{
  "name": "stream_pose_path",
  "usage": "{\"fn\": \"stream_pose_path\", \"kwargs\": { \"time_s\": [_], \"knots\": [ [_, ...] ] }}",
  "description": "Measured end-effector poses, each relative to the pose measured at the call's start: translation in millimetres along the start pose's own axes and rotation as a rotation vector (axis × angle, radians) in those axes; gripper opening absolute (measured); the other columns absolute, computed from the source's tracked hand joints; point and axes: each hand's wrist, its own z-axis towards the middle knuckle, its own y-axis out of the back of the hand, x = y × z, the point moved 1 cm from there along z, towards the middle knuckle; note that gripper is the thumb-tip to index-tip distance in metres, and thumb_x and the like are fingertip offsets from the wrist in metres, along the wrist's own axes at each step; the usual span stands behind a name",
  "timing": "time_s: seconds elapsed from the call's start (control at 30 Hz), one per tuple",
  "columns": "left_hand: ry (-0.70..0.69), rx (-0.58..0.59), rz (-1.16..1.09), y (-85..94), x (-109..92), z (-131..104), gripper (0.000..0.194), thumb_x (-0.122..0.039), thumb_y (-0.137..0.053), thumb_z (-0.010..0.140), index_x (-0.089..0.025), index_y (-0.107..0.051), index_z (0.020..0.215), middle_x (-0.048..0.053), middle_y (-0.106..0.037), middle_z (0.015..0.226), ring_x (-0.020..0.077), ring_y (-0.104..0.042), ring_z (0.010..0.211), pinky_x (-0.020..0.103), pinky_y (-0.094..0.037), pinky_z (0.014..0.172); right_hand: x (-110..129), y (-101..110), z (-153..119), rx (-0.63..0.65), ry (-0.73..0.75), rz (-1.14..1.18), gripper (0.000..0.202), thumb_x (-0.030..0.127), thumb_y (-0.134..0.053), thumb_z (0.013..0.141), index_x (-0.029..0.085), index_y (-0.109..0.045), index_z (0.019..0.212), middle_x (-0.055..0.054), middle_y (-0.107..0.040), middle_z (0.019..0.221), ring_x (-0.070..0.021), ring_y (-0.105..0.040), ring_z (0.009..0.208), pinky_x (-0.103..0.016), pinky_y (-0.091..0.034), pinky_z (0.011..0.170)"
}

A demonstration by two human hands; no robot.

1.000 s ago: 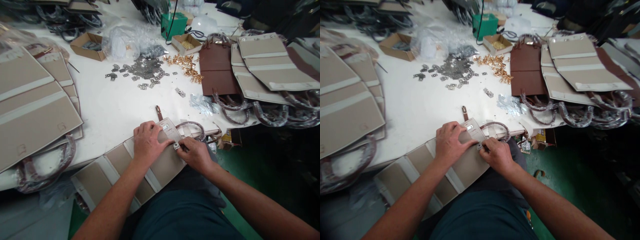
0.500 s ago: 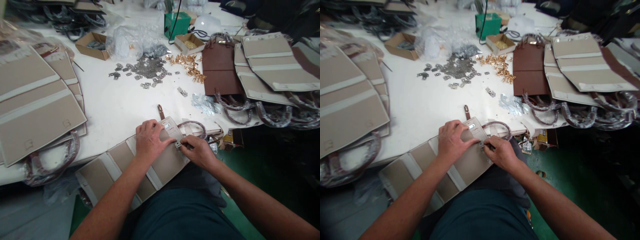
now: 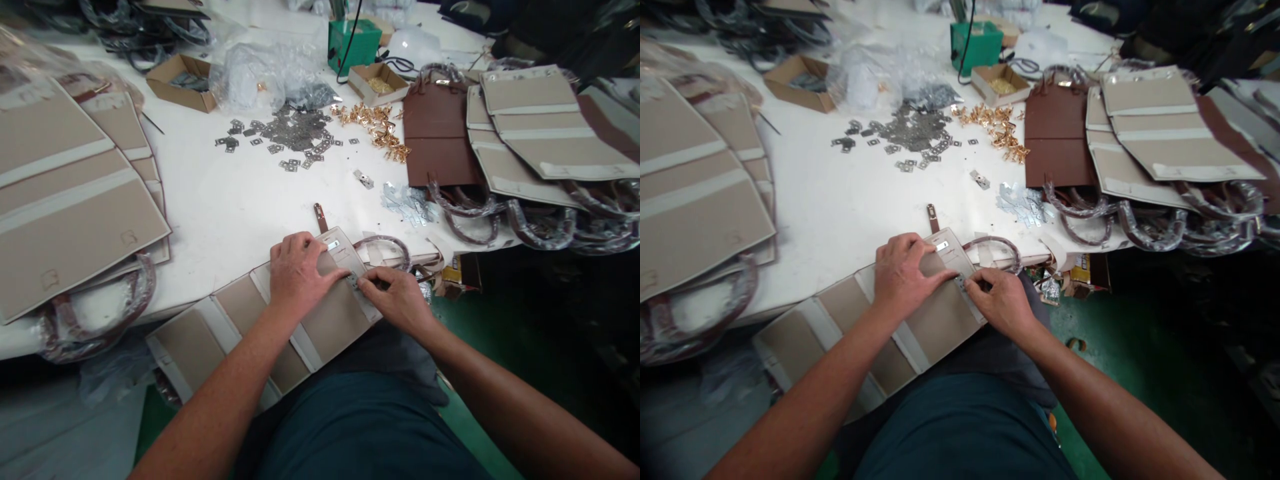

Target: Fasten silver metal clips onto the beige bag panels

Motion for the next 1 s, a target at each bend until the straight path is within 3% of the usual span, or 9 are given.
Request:
{"fn": "stream_pose_path", "kwargs": {
  "time_s": [0.37,0.87,1.0],
  "knots": [
    [-0.014,0.002,-0.036,0.4,0.3,-2.1,0.052,-0.059,-0.083,0.08,-0.023,-0.066,0.114,0.01,-0.061,0.123,0.0319,-0.056,0.116,0.049,-0.041,0.101,1.0,-4.0,-1.0,-0.014,-0.053,-0.137,0.026,0.036,-0.067,0.093,0.022,-0.07,0.072,0.002,-0.067,0.066,-0.0164,-0.061,0.063,-0.028,-0.036,0.06],
    [-0.041,0.003,-0.014,1.1,1.0,-1.9,0.059,-0.061,-0.086,0.076,-0.022,-0.064,0.114,0.01,-0.061,0.121,0.0315,-0.056,0.115,0.049,-0.043,0.099,0.8,-6.6,-3.3,-0.013,-0.077,-0.174,0.027,0.038,-0.064,0.094,0.023,-0.07,0.073,0.0,-0.068,0.066,-0.0172,-0.06,0.062,-0.028,-0.035,0.058],
    [-0.061,0.007,-0.02,1.0,1.0,-2.3,0.061,-0.059,-0.086,0.076,-0.021,-0.062,0.118,0.011,-0.06,0.13,0.0323,-0.055,0.12,0.05,-0.043,0.101,0.6,-7.7,-3.8,-0.025,-0.087,-0.166,0.028,0.04,-0.064,0.094,0.023,-0.07,0.073,0.0,-0.067,0.066,-0.0173,-0.059,0.061,-0.028,-0.034,0.057]
  ]
}}
